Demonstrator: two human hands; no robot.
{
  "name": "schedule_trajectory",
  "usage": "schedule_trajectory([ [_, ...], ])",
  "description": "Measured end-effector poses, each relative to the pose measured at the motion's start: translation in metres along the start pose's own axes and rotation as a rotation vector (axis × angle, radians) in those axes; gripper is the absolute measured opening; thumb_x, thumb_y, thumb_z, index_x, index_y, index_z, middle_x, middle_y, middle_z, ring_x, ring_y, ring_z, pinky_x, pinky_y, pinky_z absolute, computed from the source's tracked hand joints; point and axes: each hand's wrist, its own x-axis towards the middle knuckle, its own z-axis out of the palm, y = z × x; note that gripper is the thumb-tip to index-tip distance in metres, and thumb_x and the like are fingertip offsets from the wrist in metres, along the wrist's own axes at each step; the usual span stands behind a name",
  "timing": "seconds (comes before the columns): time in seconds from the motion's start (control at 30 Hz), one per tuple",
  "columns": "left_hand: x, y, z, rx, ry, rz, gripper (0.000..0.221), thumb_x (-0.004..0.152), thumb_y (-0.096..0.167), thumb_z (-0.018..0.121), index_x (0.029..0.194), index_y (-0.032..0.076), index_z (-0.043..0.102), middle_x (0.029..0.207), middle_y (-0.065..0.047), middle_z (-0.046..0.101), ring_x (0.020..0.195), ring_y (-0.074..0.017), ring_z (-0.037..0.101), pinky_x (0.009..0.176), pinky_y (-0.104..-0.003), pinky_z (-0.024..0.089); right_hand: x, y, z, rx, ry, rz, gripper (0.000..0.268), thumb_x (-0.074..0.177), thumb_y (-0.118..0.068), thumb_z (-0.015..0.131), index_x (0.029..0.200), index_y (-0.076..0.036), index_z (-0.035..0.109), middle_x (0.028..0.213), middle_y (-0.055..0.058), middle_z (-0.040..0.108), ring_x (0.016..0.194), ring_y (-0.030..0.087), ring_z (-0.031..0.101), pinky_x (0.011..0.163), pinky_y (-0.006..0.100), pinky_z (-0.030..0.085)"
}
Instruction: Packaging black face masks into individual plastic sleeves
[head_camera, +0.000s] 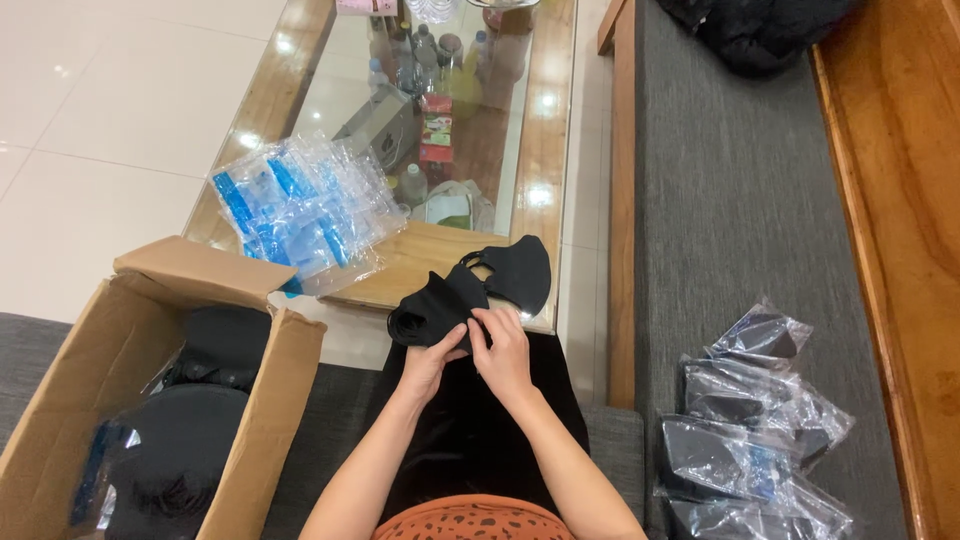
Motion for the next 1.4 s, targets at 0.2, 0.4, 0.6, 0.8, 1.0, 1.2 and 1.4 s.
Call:
schedule_trajectory([
  [0.2,-0.002,0.004,0.002,-0.046,-0.019,-0.036,0.083,0.074,0.001,0.092,0.147,0.004,0.053,0.134,-0.016,0.068,0.103,-0.0365,0.073,0.077,-0.050,0.066,0.000,0.022,0.006,0.184,0.033,0.262,0.011,0.096,-0.013,0.072,0.106,-0.009,0.075,0.087,0.009,0.074,0.089,0.027,0.073,0.077,0.037,0.058],
  [0.4,0.003,0.003,-0.004,-0.092,0.004,-0.047,0.077,0.075,-0.001,0.091,0.144,0.010,0.058,0.131,-0.013,0.070,0.098,-0.0357,0.075,0.077,-0.049,0.068,0.006,0.088,0.009,0.617,0.240,0.677,0.017,0.095,-0.013,0.074,0.110,-0.008,0.069,0.082,0.000,0.074,0.071,0.005,0.059,0.065,0.022,0.052],
  [0.6,-0.006,0.020,0.002,-0.241,-0.005,-0.024,0.063,0.078,-0.006,0.085,0.135,0.010,0.065,0.122,-0.014,0.074,0.086,-0.0360,0.077,0.072,-0.042,0.069,0.026,0.099,-0.010,0.611,0.302,0.897,0.022,0.094,-0.006,0.071,0.112,0.008,0.069,0.074,0.014,0.071,0.046,0.014,0.060,0.036,0.023,0.048],
  [0.8,-0.008,0.017,0.002,-0.225,-0.031,-0.033,0.059,0.078,-0.006,0.084,0.131,0.013,0.068,0.117,-0.013,0.076,0.076,-0.0336,0.078,0.066,-0.040,0.069,0.023,0.112,-0.007,0.413,0.231,0.915,0.029,0.094,-0.011,0.069,0.120,0.002,0.069,0.071,0.010,0.070,0.048,0.013,0.063,0.037,0.025,0.048],
  [1.0,-0.006,0.013,-0.001,-0.204,-0.030,-0.043,0.072,0.075,-0.008,0.085,0.140,0.013,0.062,0.128,-0.014,0.072,0.086,-0.0392,0.076,0.069,-0.044,0.069,0.030,0.080,-0.023,0.149,0.075,0.850,0.036,0.097,-0.015,0.061,0.132,-0.007,0.061,0.073,0.008,0.071,0.062,0.021,0.068,0.058,0.034,0.053],
  [1.2,-0.009,0.015,0.000,-0.169,-0.028,-0.037,0.080,0.075,-0.004,0.087,0.146,0.014,0.057,0.136,-0.014,0.067,0.094,-0.0391,0.075,0.076,-0.046,0.068,0.028,0.075,-0.023,-0.006,0.067,0.738,0.035,0.095,-0.017,0.065,0.128,-0.008,0.064,0.069,0.008,0.061,0.072,0.029,0.066,0.070,0.043,0.051],
  [1.4,-0.011,0.016,0.003,-0.128,0.001,-0.056,0.084,0.073,0.000,0.091,0.147,0.009,0.055,0.134,-0.013,0.069,0.099,-0.0414,0.073,0.073,-0.048,0.066,0.019,0.042,-0.022,-0.015,0.119,0.531,0.028,0.097,-0.024,0.065,0.124,-0.014,0.067,0.088,0.013,0.062,0.083,0.035,0.068,0.076,0.045,0.054],
])
